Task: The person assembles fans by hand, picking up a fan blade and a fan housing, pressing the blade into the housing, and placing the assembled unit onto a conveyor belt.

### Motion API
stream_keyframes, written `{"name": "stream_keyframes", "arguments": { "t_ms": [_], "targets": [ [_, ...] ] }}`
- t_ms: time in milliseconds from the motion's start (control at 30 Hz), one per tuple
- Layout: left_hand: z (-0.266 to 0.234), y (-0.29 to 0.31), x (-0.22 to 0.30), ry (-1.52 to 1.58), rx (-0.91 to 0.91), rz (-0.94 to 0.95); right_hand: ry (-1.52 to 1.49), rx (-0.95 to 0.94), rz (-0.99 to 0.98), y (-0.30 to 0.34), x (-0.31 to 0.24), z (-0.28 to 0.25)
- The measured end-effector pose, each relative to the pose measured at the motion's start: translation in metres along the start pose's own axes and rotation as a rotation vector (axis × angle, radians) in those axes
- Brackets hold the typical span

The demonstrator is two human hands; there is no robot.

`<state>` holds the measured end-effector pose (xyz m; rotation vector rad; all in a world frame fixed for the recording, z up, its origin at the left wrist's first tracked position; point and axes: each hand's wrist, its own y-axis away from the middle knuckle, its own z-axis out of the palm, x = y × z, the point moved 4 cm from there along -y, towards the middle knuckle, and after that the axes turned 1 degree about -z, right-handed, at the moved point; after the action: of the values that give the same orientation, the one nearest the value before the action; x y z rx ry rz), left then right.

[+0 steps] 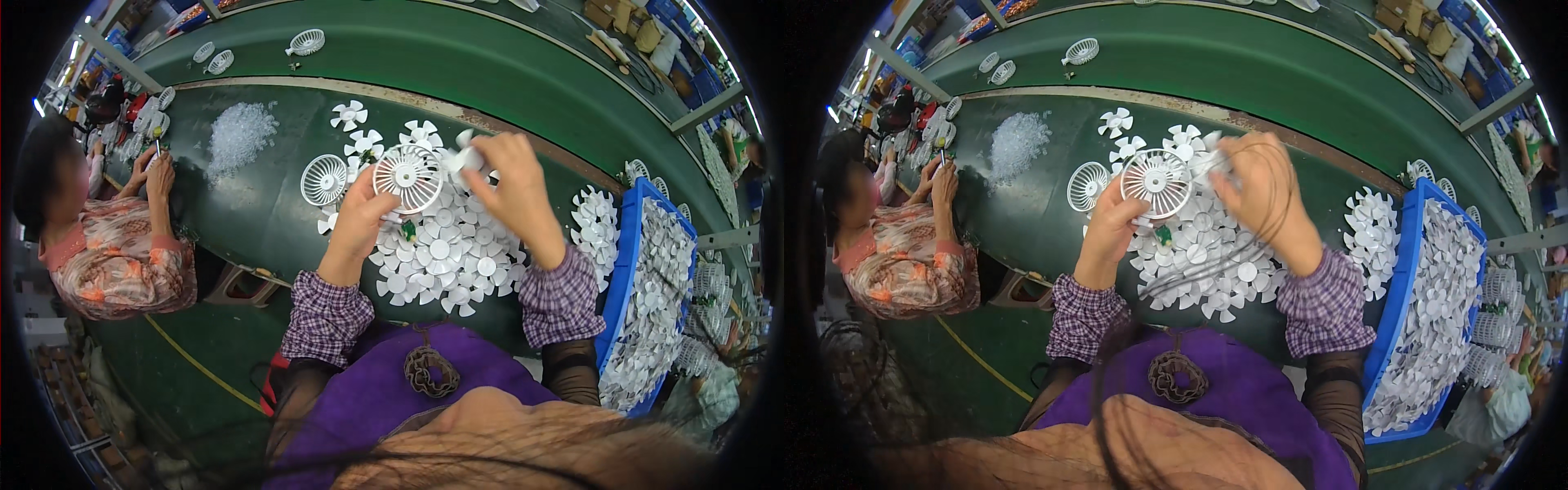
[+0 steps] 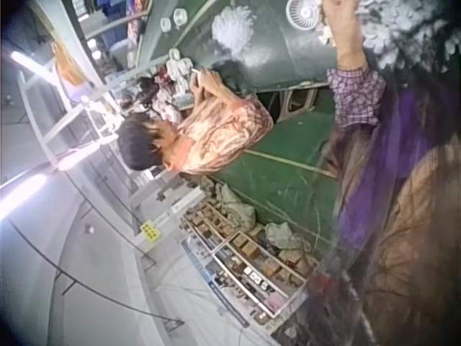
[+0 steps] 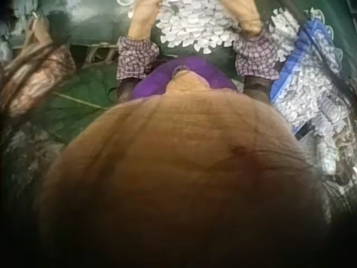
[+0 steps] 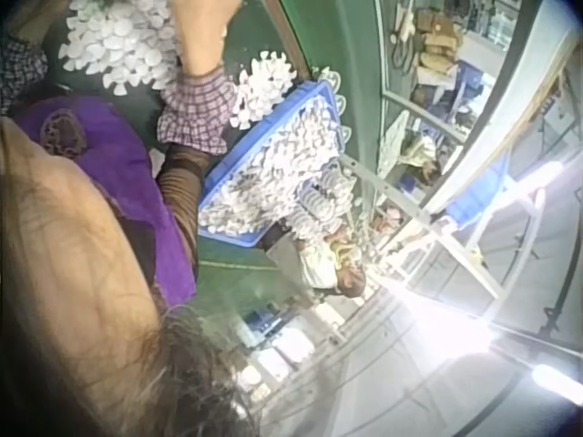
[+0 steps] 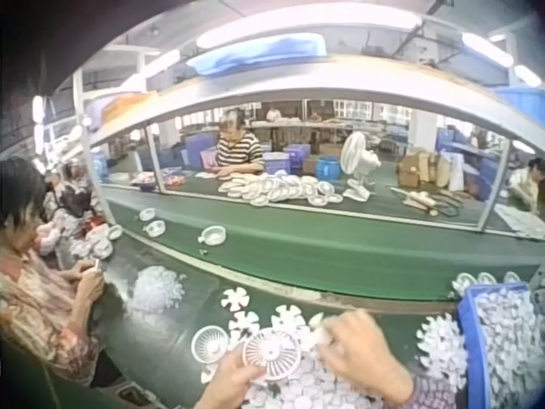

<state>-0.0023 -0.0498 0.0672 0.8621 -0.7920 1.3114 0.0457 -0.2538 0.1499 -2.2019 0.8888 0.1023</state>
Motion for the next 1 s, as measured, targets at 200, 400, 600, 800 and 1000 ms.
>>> {"name": "stream_keyframes", "arguments": {
  "t_ms": [200, 400, 600, 800, 1000],
  "targets": [
    [0.039, 0.007, 0.001, -0.097, -0.065, 0.077, -0.032, 0.001, -0.084, 0.017, -0.036, 0.024],
    [0.041, 0.0, -0.009, -0.212, -0.011, 0.144, -0.058, -0.024, -0.11, 0.018, -0.035, 0.017],
    [0.04, 0.006, -0.009, -0.447, -0.017, 0.194, -0.353, -0.053, 0.11, 0.024, -0.006, 0.0],
    [0.04, 0.015, -0.002, -0.555, -0.113, 0.19, -0.441, -0.268, 0.186, 0.04, -0.007, 0.02],
    [0.011, 0.01, 0.021, -0.417, 0.023, 0.085, -0.649, -0.247, 0.419, 0.031, 0.043, 0.036]
  ]
}}
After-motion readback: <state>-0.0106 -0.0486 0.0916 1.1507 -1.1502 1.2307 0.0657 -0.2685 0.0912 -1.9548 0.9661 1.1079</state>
